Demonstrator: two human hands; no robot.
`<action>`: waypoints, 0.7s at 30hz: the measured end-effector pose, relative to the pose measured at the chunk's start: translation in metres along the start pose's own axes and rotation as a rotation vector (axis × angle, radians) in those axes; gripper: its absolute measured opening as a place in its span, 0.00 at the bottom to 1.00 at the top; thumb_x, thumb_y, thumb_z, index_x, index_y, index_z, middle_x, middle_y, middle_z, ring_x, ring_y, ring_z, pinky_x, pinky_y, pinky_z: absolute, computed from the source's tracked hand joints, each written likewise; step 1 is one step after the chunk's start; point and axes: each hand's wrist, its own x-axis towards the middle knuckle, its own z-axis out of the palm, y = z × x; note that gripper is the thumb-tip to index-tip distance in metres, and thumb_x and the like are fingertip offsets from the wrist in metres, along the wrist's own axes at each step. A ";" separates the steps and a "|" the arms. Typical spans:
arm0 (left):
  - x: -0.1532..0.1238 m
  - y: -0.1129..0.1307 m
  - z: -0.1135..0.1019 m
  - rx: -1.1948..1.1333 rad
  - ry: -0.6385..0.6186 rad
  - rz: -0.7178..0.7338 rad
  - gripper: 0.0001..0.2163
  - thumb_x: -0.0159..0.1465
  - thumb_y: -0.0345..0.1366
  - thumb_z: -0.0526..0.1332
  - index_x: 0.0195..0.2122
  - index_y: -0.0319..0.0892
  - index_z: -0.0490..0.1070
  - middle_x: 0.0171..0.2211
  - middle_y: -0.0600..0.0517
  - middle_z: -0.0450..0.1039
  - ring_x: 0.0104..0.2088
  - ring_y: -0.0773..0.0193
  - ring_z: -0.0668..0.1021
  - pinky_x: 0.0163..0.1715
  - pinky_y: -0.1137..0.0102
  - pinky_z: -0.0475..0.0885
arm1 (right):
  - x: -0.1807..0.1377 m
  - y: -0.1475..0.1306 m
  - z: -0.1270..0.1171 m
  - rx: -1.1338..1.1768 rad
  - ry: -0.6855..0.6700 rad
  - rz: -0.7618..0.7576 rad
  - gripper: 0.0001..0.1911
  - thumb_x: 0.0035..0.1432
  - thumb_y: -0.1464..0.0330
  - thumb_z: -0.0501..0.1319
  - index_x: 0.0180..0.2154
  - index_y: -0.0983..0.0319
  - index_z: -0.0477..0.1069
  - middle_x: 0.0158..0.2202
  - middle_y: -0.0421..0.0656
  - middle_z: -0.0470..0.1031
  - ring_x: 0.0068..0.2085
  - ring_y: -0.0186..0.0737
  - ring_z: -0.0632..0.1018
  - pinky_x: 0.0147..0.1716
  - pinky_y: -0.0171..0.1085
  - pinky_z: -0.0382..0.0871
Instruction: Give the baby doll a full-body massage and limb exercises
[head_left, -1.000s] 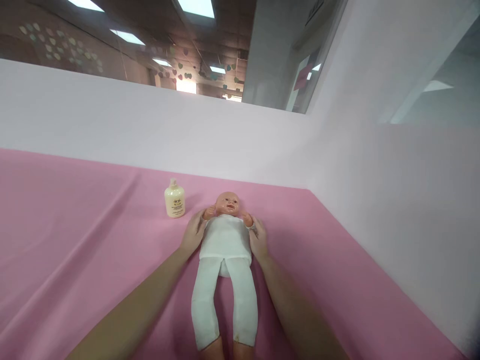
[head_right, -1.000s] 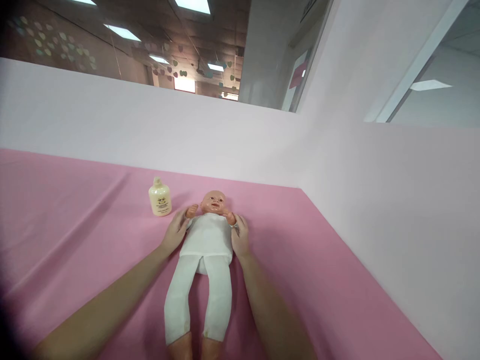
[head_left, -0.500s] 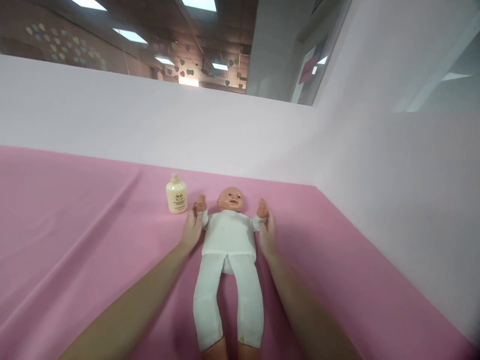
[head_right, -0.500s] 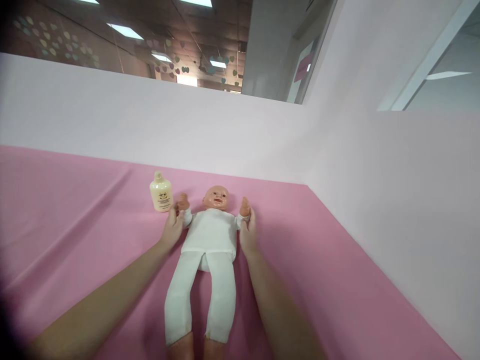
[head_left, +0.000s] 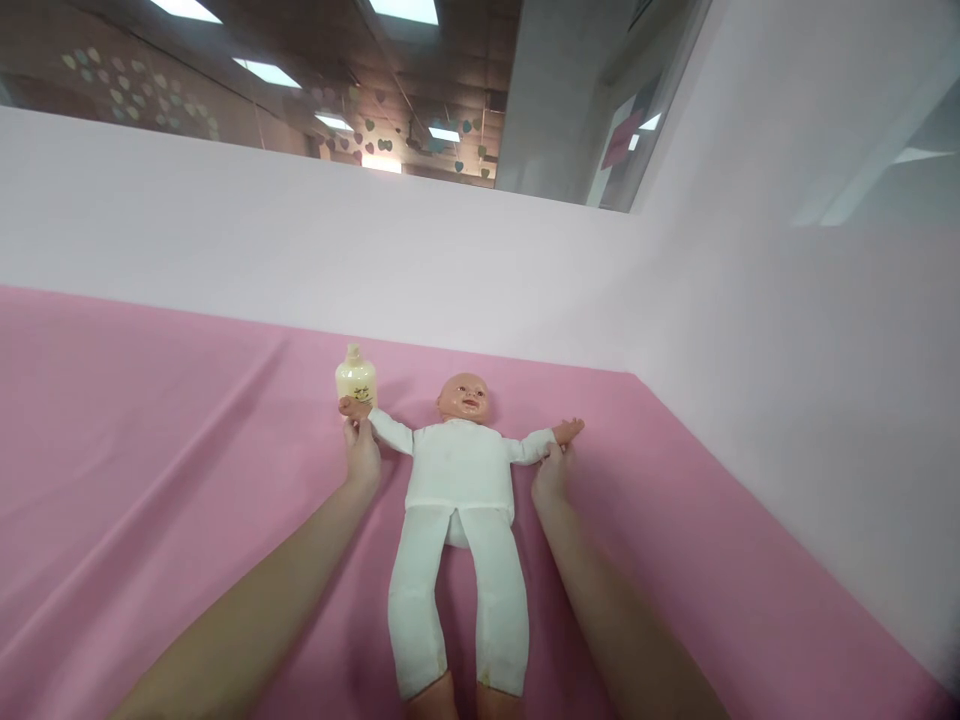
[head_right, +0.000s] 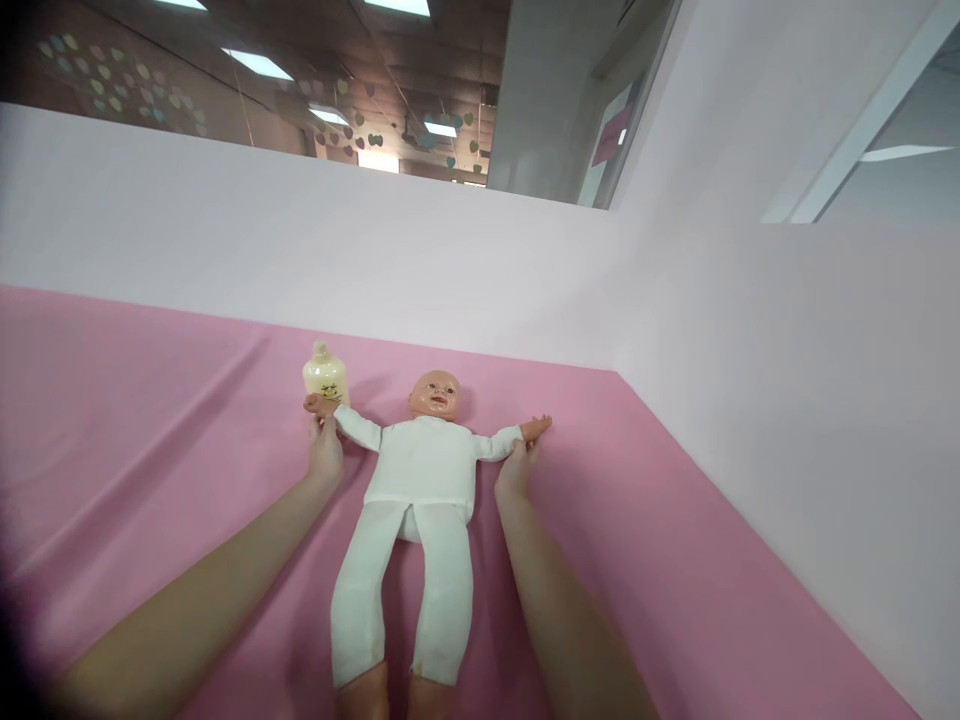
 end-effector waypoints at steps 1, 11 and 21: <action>-0.002 0.003 0.001 0.020 -0.044 0.034 0.17 0.71 0.47 0.53 0.59 0.51 0.61 0.59 0.46 0.70 0.60 0.56 0.75 0.58 0.58 0.72 | -0.004 -0.007 0.004 -0.031 0.024 0.032 0.36 0.56 0.66 0.56 0.67 0.51 0.59 0.71 0.43 0.59 0.71 0.49 0.63 0.69 0.57 0.59; -0.026 0.017 0.013 0.410 -0.573 0.415 0.26 0.72 0.50 0.52 0.67 0.45 0.62 0.64 0.42 0.68 0.65 0.51 0.70 0.66 0.54 0.63 | -0.031 -0.039 0.021 -0.368 -0.535 -0.118 0.29 0.59 0.70 0.56 0.63 0.55 0.68 0.63 0.45 0.72 0.64 0.46 0.71 0.67 0.50 0.60; -0.027 0.014 0.013 0.316 -0.480 0.331 0.22 0.72 0.50 0.54 0.60 0.44 0.66 0.58 0.41 0.72 0.61 0.50 0.72 0.64 0.53 0.65 | -0.033 -0.041 0.024 -0.236 -0.441 -0.005 0.29 0.59 0.66 0.60 0.63 0.55 0.68 0.65 0.45 0.70 0.66 0.47 0.68 0.69 0.52 0.57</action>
